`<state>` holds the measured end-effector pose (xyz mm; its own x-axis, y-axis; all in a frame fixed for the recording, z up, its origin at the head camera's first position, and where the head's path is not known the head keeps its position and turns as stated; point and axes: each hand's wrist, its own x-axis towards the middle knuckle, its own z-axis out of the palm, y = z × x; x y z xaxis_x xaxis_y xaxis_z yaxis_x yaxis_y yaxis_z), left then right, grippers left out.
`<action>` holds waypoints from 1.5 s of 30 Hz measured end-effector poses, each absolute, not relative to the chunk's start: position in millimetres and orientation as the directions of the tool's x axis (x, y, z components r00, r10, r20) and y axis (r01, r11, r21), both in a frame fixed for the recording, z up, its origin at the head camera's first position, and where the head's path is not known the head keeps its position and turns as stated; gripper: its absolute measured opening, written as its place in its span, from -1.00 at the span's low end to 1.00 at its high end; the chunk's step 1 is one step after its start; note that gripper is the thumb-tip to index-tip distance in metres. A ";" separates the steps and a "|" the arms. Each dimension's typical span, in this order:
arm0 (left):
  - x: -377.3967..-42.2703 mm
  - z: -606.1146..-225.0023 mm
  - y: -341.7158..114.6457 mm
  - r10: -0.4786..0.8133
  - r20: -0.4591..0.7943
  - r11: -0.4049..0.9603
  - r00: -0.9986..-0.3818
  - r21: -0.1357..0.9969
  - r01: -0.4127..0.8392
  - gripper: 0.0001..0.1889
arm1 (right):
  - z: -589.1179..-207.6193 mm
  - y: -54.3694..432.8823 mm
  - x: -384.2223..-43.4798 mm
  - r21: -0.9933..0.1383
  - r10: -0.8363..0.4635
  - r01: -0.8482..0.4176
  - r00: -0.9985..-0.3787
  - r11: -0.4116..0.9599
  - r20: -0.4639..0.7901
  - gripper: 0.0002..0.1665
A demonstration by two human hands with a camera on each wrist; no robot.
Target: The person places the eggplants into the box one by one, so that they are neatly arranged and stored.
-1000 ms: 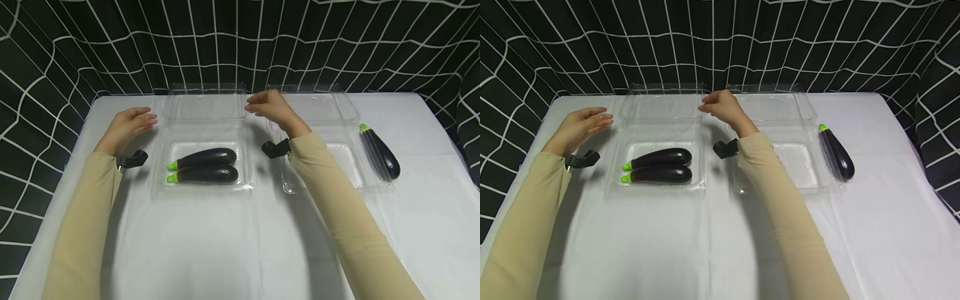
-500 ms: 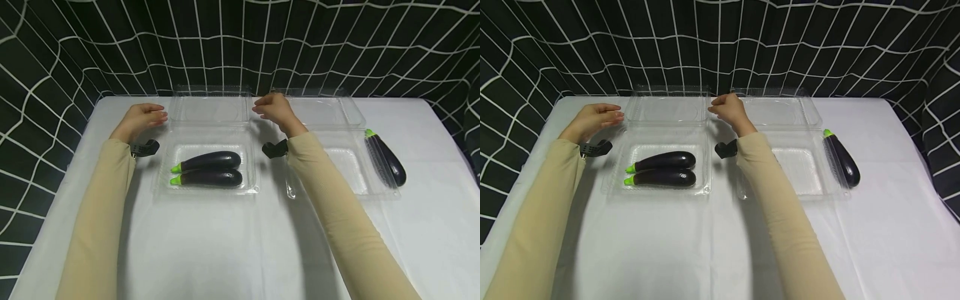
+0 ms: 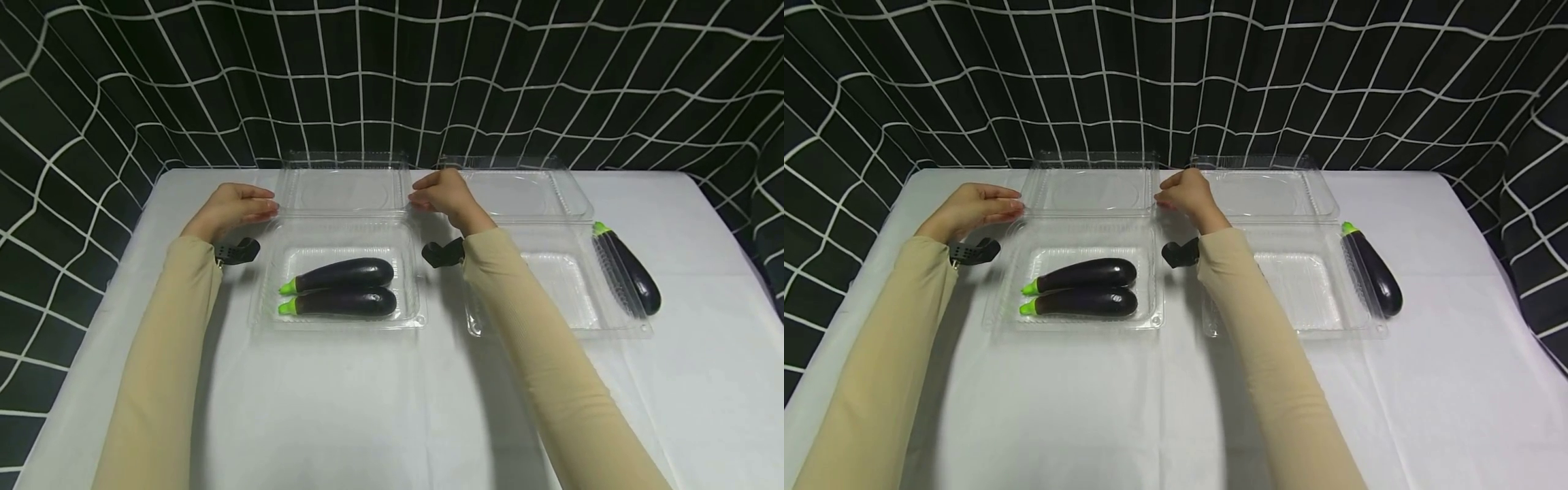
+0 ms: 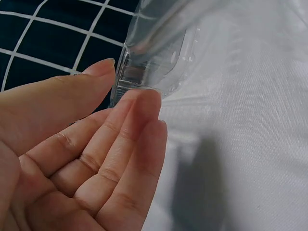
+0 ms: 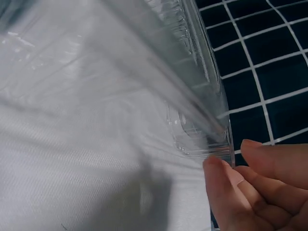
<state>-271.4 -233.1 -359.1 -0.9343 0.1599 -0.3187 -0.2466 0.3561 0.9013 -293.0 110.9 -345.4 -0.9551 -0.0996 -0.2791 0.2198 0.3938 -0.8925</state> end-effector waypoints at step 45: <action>-263.4 -346.2 -223.9 0.082 -0.183 0.344 -0.980 0.928 -0.144 -0.82 | -337.1 119.3 -291.5 -0.975 -0.096 0.146 -0.982 0.169 -0.164 -0.94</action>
